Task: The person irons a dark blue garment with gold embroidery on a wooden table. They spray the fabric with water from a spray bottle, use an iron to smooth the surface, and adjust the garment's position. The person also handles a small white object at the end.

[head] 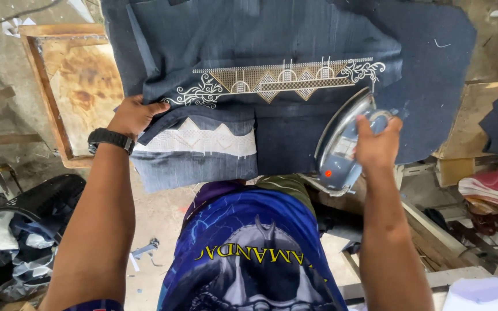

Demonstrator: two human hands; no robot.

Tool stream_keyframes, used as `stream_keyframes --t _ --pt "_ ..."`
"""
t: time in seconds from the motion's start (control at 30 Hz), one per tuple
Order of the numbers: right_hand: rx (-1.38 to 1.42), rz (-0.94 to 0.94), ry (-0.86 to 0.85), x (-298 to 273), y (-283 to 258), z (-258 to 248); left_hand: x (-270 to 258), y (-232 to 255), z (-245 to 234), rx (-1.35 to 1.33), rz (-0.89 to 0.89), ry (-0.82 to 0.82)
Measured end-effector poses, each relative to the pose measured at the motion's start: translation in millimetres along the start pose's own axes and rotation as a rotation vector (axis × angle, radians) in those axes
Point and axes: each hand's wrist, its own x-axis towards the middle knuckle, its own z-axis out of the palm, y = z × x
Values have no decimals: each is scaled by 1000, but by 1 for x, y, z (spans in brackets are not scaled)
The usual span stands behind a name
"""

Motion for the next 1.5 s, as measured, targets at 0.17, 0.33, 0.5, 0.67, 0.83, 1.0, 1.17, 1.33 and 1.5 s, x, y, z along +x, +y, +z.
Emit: stream_keyframes --t 0.17,0.33,0.5,0.67,0.83,1.0,1.17,1.33,1.5 --pt "-57 -60 -206 -43 -20 31 9 -7 -6 77 -16 -19" --pt "-1 -171 -342 -78 -52 51 -8 8 -10 23 -39 -13" --pt "-104 -186 -187 -27 -5 66 -1 -6 -7 -93 -37 39" --pt "-86 -111 -102 19 5 28 -3 -9 -2 -57 -16 61" --pt "0 -76 -18 23 16 4 3 -8 8 -34 2 89" --pt "18 -52 -25 70 64 23 17 -20 16 30 7 98" --pt "72 -111 -41 111 88 2 37 -49 9 163 54 210" --pt "34 7 -116 71 89 -35 -42 0 62 488 664 870" --pt "203 -28 -138 88 125 -58 -133 49 236 438 1055 253"
